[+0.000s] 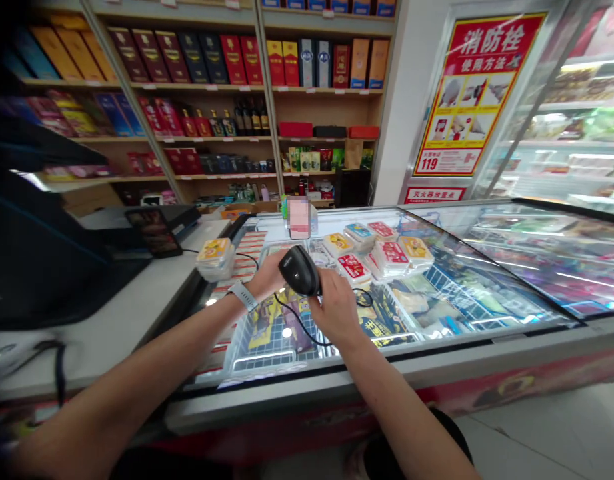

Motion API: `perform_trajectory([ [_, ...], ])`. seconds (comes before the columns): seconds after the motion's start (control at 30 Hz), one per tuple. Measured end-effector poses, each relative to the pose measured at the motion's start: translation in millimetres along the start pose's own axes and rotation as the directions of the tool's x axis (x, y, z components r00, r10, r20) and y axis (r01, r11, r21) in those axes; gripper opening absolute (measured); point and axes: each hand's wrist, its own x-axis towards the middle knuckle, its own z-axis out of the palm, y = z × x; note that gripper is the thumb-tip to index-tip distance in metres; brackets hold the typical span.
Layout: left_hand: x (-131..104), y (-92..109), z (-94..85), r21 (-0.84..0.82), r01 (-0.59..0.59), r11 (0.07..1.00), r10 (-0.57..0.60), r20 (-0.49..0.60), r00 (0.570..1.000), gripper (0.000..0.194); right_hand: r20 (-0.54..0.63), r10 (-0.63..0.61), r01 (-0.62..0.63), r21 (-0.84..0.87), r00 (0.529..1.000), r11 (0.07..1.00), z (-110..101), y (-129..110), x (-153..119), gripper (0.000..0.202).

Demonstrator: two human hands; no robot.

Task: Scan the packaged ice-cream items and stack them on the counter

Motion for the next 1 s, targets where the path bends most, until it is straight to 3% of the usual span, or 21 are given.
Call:
perform_trajectory([
  [0.17,-25,-20,-44.3,0.051,0.134,0.99,-0.127,-0.117,0.985,0.037,0.062,0.003,-0.002,-0.026,0.998,1.0,2,3,-1,0.035],
  [0.3,-40,-35,-60.0,0.01,0.192,0.981,-0.189,-0.151,0.97,0.04,0.137,-0.01,0.02,-0.073,0.991,0.997,3,4,-1,0.033],
  [1.0,-46,-30,-61.2,0.002,0.221,0.975,-0.219,-0.139,0.966,0.04,0.206,-0.007,0.033,-0.125,0.978,0.992,5,4,0,0.026],
])
